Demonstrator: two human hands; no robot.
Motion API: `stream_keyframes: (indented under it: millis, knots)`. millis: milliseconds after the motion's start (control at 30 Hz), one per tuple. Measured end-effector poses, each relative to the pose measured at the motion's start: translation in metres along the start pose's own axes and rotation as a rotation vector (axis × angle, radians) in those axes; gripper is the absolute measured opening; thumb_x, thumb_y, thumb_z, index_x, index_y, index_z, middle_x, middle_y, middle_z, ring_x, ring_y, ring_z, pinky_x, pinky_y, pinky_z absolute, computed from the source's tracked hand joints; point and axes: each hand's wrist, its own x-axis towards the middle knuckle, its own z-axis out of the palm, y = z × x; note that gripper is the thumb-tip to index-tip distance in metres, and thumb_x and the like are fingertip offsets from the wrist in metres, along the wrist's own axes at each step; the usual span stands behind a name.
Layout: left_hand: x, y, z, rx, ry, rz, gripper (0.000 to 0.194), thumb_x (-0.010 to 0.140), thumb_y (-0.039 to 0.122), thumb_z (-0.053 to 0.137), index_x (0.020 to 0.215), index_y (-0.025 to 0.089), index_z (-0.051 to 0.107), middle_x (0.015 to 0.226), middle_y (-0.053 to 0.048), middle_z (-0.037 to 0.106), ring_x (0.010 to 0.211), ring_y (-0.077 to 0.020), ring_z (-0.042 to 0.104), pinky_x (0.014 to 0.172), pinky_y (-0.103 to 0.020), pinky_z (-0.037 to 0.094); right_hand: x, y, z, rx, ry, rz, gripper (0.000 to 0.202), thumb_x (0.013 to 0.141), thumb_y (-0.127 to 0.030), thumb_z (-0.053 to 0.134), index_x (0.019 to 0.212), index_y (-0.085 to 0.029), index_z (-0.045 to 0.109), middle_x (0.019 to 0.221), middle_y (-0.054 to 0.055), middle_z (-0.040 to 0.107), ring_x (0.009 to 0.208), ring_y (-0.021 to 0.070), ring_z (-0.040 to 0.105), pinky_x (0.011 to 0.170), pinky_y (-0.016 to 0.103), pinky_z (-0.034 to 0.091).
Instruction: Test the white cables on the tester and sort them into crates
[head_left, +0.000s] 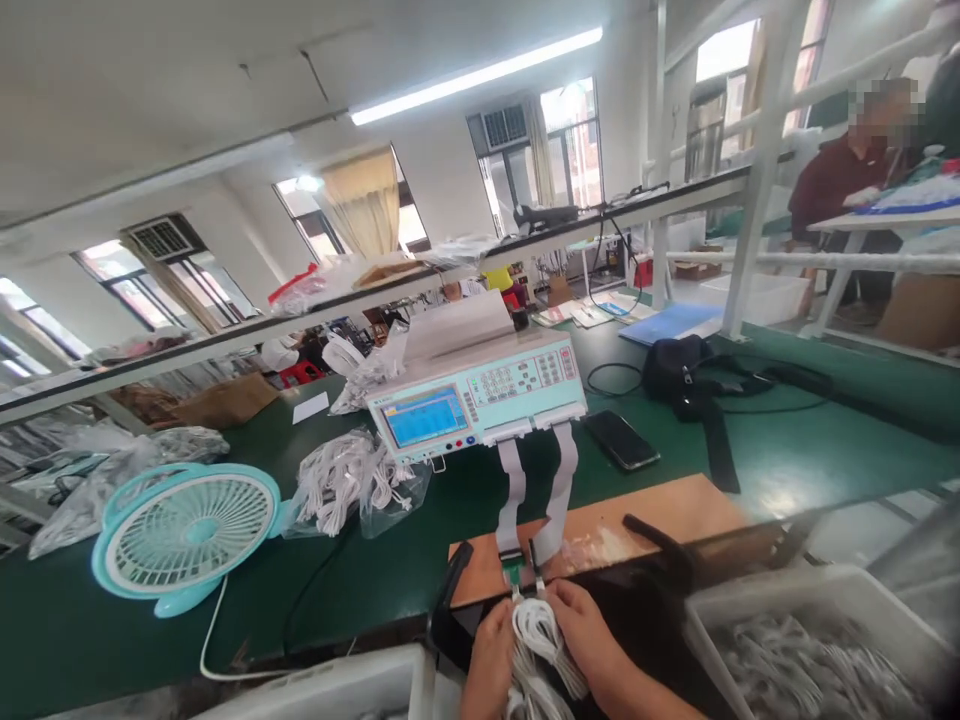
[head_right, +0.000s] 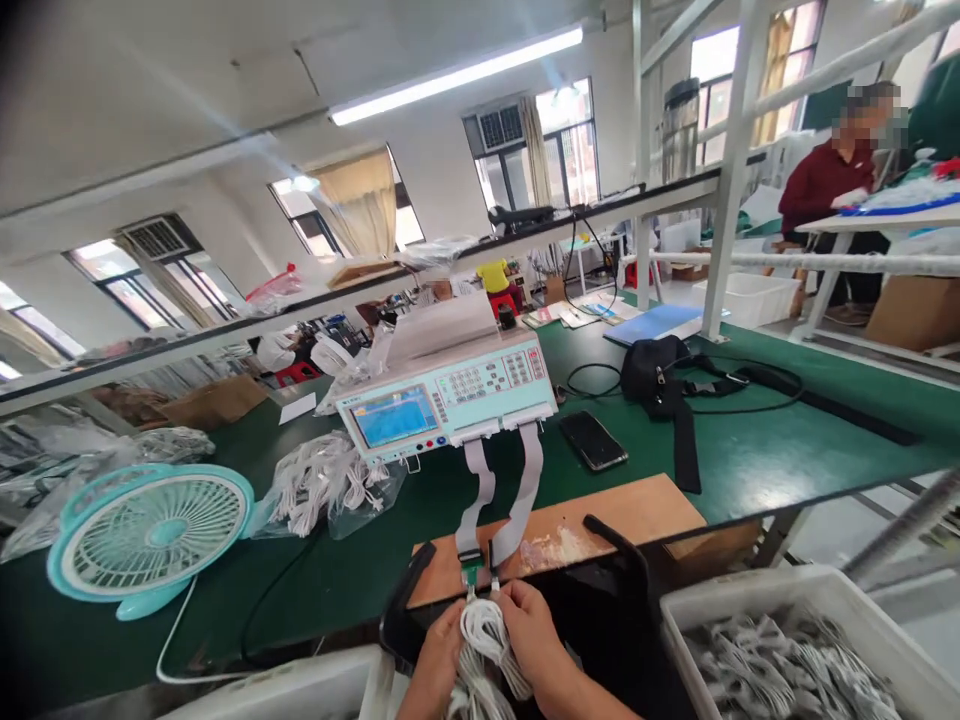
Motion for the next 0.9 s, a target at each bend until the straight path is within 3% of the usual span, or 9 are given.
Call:
stream_keyframes:
  millis: [133, 233, 300, 433, 533, 600, 733, 833, 900]
  knots:
    - [-0.017, -0.010, 0.008, -0.107, 0.034, -0.030, 0.040, 0.060, 0.053, 0.071, 0.066, 0.016, 0.058, 0.057, 0.005, 0.052, 0.056, -0.0110, 0.048, 0.055, -0.021, 0.037, -0.014, 0.003, 0.000, -0.057, 0.000, 0.010, 0.039, 0.059, -0.049, 0.068, 0.050, -0.020, 0.044, 0.049, -0.006, 0.039, 0.050, 0.0106, 0.034, 0.050, 0.023, 0.029]
    - [-0.040, -0.018, 0.018, -0.120, -0.046, -0.141, 0.036, 0.067, 0.049, 0.069, 0.067, 0.017, 0.054, 0.057, 0.006, 0.050, 0.052, -0.0087, 0.046, 0.051, -0.020, 0.037, -0.036, -0.002, -0.021, -0.110, -0.080, 0.099, 0.037, 0.062, -0.047, 0.067, 0.052, -0.019, 0.046, 0.051, -0.005, 0.041, 0.052, 0.0105, 0.035, 0.049, 0.022, 0.029]
    - [-0.054, -0.019, 0.022, -0.146, -0.127, -0.227, 0.034, 0.071, 0.049, 0.064, 0.069, 0.018, 0.051, 0.056, 0.006, 0.049, 0.048, -0.0086, 0.046, 0.047, -0.019, 0.036, -0.053, -0.015, -0.055, -0.166, -0.140, 0.172, 0.034, 0.066, -0.047, 0.065, 0.056, -0.018, 0.050, 0.053, -0.005, 0.042, 0.051, 0.0105, 0.036, 0.048, 0.022, 0.028]
    - [-0.064, -0.014, 0.018, -0.337, -0.175, -0.326, 0.021, 0.074, 0.036, 0.060, 0.076, 0.020, 0.047, 0.060, 0.006, 0.053, 0.050, -0.0093, 0.051, 0.047, -0.018, 0.038, -0.072, -0.053, -0.162, -0.485, -0.081, 0.231, 0.028, 0.071, -0.043, 0.062, 0.060, -0.019, 0.054, 0.054, -0.005, 0.043, 0.050, 0.0117, 0.039, 0.049, 0.023, 0.028]
    - [-0.061, -0.015, 0.017, -0.347, -0.161, -0.371, 0.019, 0.068, 0.026, 0.059, 0.083, 0.022, 0.048, 0.065, 0.006, 0.054, 0.052, -0.0100, 0.052, 0.044, -0.018, 0.039, -0.082, -0.065, -0.217, -0.946, 0.129, 0.052, 0.020, 0.067, -0.039, 0.067, 0.063, -0.020, 0.061, 0.062, 0.001, 0.053, 0.058, 0.0169, 0.047, 0.054, 0.027, 0.034]
    - [-0.059, -0.019, 0.023, -0.242, -0.153, -0.372, 0.023, 0.069, 0.030, 0.058, 0.088, 0.023, 0.048, 0.068, 0.006, 0.054, 0.047, -0.0095, 0.049, 0.038, -0.018, 0.037, -0.089, -0.060, -0.214, -1.032, 0.147, -0.015, 0.019, 0.069, -0.039, 0.066, 0.076, -0.021, 0.066, 0.075, 0.005, 0.061, 0.069, 0.0213, 0.054, 0.062, 0.030, 0.040]
    - [-0.060, -0.022, 0.043, 0.089, -0.167, -0.181, 0.026, 0.075, 0.039, 0.058, 0.091, 0.021, 0.050, 0.070, 0.005, 0.055, 0.039, -0.0065, 0.042, 0.034, -0.019, 0.032, -0.094, -0.034, -0.139, -0.773, -0.243, 0.048, 0.027, 0.077, -0.031, 0.062, 0.102, -0.021, 0.062, 0.096, 0.005, 0.064, 0.086, 0.0216, 0.058, 0.077, 0.030, 0.044]
    - [-0.067, -0.014, 0.045, 0.215, -0.235, -0.012, 0.023, 0.082, 0.037, 0.052, 0.095, 0.019, 0.053, 0.076, 0.001, 0.059, 0.048, -0.0082, 0.048, 0.043, -0.020, 0.039, -0.087, -0.018, -0.091, -0.647, -0.437, 0.074, 0.029, 0.075, -0.024, 0.064, 0.103, -0.018, 0.060, 0.090, 0.002, 0.062, 0.079, 0.0183, 0.056, 0.068, 0.026, 0.044]
    - [-0.072, -0.008, 0.038, 0.278, -0.243, 0.066, 0.025, 0.083, 0.033, 0.052, 0.104, 0.020, 0.052, 0.091, -0.003, 0.063, 0.067, -0.0123, 0.058, 0.059, -0.022, 0.046, -0.080, -0.013, -0.082, -0.662, -0.451, 0.002, 0.020, 0.075, -0.019, 0.062, 0.095, -0.017, 0.060, 0.085, 0.001, 0.059, 0.075, 0.0163, 0.055, 0.066, 0.025, 0.043]
